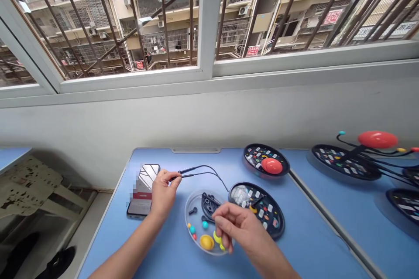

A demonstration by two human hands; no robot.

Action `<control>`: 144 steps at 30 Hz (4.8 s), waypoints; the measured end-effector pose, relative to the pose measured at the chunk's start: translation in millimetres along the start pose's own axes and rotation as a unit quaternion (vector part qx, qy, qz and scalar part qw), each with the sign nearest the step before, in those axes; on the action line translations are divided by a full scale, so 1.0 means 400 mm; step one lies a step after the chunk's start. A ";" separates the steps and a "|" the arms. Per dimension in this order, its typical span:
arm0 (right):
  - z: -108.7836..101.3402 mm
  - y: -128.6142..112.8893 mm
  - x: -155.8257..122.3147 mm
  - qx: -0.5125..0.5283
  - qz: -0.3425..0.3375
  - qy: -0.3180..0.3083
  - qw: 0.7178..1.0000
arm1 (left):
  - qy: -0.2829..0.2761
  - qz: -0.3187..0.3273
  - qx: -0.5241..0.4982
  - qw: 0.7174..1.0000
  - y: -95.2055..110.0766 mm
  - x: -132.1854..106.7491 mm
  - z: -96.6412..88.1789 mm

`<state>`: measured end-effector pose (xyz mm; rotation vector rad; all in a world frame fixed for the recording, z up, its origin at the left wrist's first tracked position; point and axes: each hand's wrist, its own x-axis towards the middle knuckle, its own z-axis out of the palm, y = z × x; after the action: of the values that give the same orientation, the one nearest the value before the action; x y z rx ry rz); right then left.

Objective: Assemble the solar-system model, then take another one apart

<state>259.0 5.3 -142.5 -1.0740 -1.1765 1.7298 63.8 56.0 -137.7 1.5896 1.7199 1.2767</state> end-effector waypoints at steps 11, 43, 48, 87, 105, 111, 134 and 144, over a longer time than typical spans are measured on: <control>0.003 -0.024 -0.018 -0.039 -0.009 0.011 0.999 | -0.015 -0.008 0.132 0.991 -0.053 0.031 0.063; -0.046 -0.033 -0.016 -0.076 -0.081 0.088 0.990 | -0.005 0.003 0.217 0.976 -0.031 0.079 0.029; -0.050 -0.055 -0.020 -0.082 -0.111 0.145 0.980 | -0.045 0.024 0.160 0.986 0.006 -0.041 -0.001; -0.057 -0.028 0.000 -0.396 -0.213 0.103 0.887 | -0.174 0.064 0.083 0.979 0.072 -0.064 0.004; 0.034 -0.016 0.062 -0.690 -0.148 -0.015 0.708 | -0.131 -0.005 0.011 0.991 0.004 -0.101 0.012; 0.026 -0.070 0.063 -0.594 -0.146 -0.012 0.791 | -0.113 -0.043 -0.061 0.991 0.010 -0.089 -0.017; -0.002 -0.070 0.059 -0.214 -0.029 -0.050 0.975 | -0.113 0.037 -0.008 0.993 0.005 -0.094 -0.024; 0.012 -0.040 0.055 -0.503 -0.223 -0.026 0.834 | -0.084 0.058 0.044 0.994 0.000 -0.095 -0.019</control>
<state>249.1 28.4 -131.1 -1.1577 -2.2639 0.7058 65.6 17.8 -143.5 1.8164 1.6209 1.0963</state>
